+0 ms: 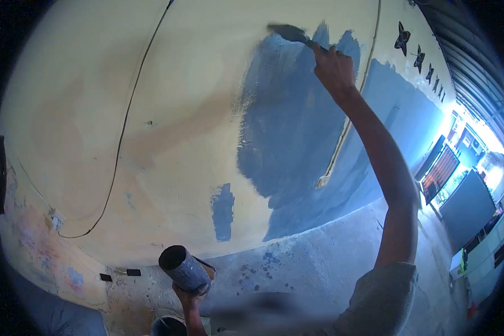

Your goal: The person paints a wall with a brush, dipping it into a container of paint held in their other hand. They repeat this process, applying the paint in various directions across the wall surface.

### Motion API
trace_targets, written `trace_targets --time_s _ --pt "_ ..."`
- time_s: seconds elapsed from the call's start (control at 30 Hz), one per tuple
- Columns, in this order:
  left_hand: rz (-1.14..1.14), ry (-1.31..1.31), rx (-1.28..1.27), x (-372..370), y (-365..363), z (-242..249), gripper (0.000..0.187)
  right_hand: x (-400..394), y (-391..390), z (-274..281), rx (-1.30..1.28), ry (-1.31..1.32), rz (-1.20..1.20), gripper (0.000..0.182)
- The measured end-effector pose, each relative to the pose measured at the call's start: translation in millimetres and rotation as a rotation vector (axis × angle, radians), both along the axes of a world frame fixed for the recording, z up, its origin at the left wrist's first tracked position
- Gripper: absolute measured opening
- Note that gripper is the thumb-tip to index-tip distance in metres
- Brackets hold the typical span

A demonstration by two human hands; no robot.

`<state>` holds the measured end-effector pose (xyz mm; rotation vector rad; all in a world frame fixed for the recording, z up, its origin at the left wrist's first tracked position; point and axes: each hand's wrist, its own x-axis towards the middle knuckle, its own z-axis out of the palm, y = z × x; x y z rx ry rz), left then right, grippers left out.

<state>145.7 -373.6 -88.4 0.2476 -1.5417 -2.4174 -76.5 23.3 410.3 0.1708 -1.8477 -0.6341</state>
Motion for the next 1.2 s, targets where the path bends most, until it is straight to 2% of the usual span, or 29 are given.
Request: trace_targets --time_s 0.07,0.1,0.17,0.2,0.27,0.33,0.4,0.47,0.5,0.53,0.57,0.63,0.67,0.7,0.73,0.77,0.8,0.83,0.87,0.9,0.93,1.0,1.03,1.07,1.1,1.13,1.17,1.2 --pt "-0.069 -0.071 0.071 1 6 -4 0.093 -3 2 -27 -0.026 0.034 -0.131 0.042" --pt "-0.132 -0.037 0.088 -3 10 -13 0.091 -7 -1 -54 0.057 -0.148 -0.192 0.041" --pt "-0.198 -0.002 0.103 -2 18 -2 0.089 -20 2 -138 0.359 -0.237 -0.233 0.034" --pt "-0.183 0.021 0.025 5 23 24 0.088 1 -12 -164 0.383 -0.353 -0.153 0.018" --pt "-0.162 0.049 -0.048 9 26 39 0.086 25 -17 -191 0.421 -0.584 -0.064 0.018" --pt "-0.230 -0.014 0.186 11 29 39 0.086 27 -11 -188 0.454 -0.629 -0.017 0.016" --pt "-0.257 0.035 0.100 16 31 45 0.086 19 0 -174 0.464 -0.636 0.027 0.017" --pt "-0.288 0.088 0.011 16 35 36 0.086 -6 9 -121 0.347 -0.497 -0.042 0.028" --pt "-0.327 0.016 0.206 14 39 14 0.086 -7 7 -84 0.224 -0.350 -0.056 0.043" --pt "-0.360 -0.055 0.399 13 40 2 0.086 -9 8 -49 0.092 -0.232 -0.033 0.041" --pt "-0.350 -0.053 0.395 16 39 7 0.086 2 -3 -25 -0.038 -0.077 -0.125 0.038" --pt "-0.309 -0.016 0.029 27 42 23 0.086 -1 4 3 -0.187 0.072 -0.034 0.036" --pt "-0.294 -0.015 0.026 30 45 30 0.086 -4 0 -1 -0.190 0.071 -0.020 0.036" --pt "-0.309 -0.027 0.142 33 49 37 0.086 -2 -6 -10 -0.193 0.059 -0.046 0.035" --pt "-0.329 -0.042 0.258 37 49 41 0.086 2 -9 -23 -0.197 0.043 -0.078 0.035" --pt "-0.326 -0.045 0.255 42 47 41 0.086 -2 -13 -55 -0.027 -0.069 -0.147 0.031" --pt "-0.299 0.034 0.082 47 46 41 0.086 -8 -13 -98 0.116 -0.255 -0.143 0.026" --pt "-0.272 0.113 -0.090 51 45 40 0.085 -13 -10 -150 0.288 -0.344 -0.027 0.020" --pt "-0.272 0.112 -0.095 52 43 36 0.085 -9 -17 -202 0.229 -0.516 -0.040 0.017" --pt "-0.293 0.050 -0.013 50 40 30 0.086 12 -28 -234 0.191 -0.630 0.067 0.014" --pt "-0.311 -0.010 0.071 49 38 27 0.086 30 -37 -247 0.226 -0.830 0.055 0.015" --pt "-0.284 0.046 -0.001 56 34 38 0.086 44 -42 -271 0.210 -1.024 0.057 0.018" --pt "-0.258 0.109 -0.072 55 33 43 0.086 35 -41 -268 0.213 -1.015 0.059 0.018" --pt "-0.256 0.121 -0.070 50 33 42 0.086 22 -36 -257 0.191 -0.903 0.058 0.026" --pt "-0.260 0.060 0.041 48 33 39 0.086 8 -29 -244 0.169 -0.798 0.054 0.035" --pt "-0.269 -0.010 0.152 49 33 37 0.086 -17 -19 -216 0.127 -0.615 0.021 0.033" --pt "-0.276 -0.015 0.155 47 33 36 0.086 -11 -29 -161 0.100 -0.458 -0.154 0.030" --pt "-0.262 0.068 0.003 44 32 35 0.086 -13 -26 -118 0.000 -0.304 -0.140 0.028"
